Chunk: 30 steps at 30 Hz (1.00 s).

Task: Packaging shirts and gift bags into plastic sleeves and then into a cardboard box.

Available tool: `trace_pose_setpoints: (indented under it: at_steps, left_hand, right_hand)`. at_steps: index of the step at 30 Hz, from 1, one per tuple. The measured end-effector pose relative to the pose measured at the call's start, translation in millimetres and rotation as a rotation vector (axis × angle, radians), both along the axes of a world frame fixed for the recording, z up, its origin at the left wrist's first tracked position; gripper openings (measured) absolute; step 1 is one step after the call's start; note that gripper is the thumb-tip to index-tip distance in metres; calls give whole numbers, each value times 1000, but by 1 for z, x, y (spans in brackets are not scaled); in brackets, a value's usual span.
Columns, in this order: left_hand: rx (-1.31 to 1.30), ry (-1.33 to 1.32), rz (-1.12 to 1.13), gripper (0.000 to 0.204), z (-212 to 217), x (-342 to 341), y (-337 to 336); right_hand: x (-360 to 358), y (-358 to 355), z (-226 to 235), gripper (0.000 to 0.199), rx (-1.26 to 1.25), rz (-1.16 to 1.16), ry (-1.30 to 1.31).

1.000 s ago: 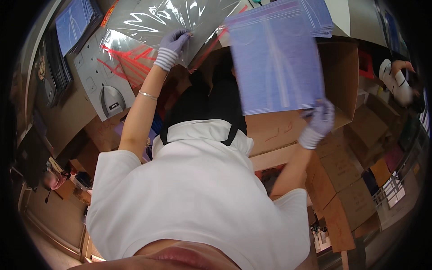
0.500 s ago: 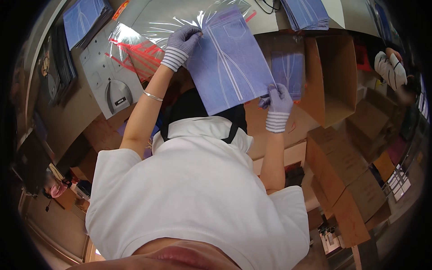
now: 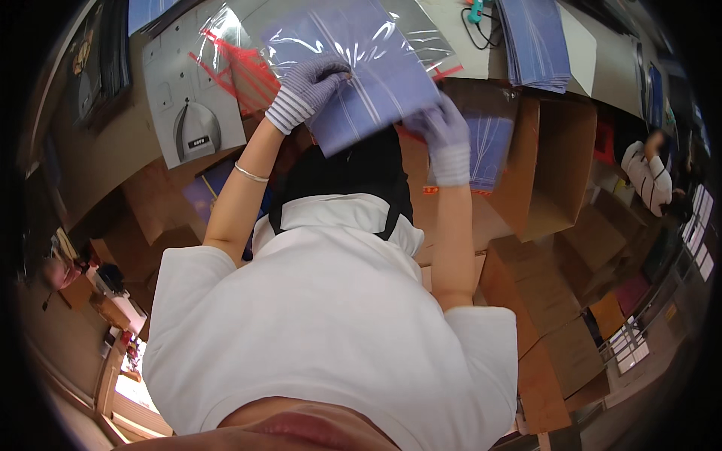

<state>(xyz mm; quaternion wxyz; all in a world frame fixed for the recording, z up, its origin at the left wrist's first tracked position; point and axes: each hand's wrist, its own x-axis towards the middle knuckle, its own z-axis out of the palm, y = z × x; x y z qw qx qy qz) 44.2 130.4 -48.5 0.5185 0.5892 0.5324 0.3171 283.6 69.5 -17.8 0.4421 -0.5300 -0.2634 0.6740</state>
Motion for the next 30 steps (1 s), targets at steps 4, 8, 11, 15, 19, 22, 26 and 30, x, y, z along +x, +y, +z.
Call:
trace_pose_setpoints:
  at_steps: [4, 8, 11, 15, 19, 22, 26, 30]
  left_hand:
    - [-50, 74, -118, 15, -12, 2, -9]
    - [167, 292, 140, 16, -72, -22, -41]
    - [-349, 52, 402, 18, -110, -68, -94]
    - [-783, -246, 655, 28, -128, -72, -125]
    - [-939, -409, 717, 38, -123, -58, -118]
    - [-980, -450, 768, 42, -125, -58, -112]
    - [-697, -141, 521, 35, -158, -76, -126]
    - [-611, -217, 539, 24, -165, -77, -120]
  right_hand:
    - [-22, 49, -63, 54, -73, 53, 556]
    - [-12, 36, -108, 51, -119, 224, 470]
    - [-8, 20, -124, 27, -20, 520, -196]
    - [-72, 12, -103, 25, 441, 950, -769]
    - [-138, 5, -108, 20, 842, 1127, -1072]
    - [-162, 5, -117, 20, 895, 1220, -1191]
    - [-180, 1, -114, 20, 901, 1280, -1184]
    - [-135, 9, -85, 16, 759, 998, -1027]
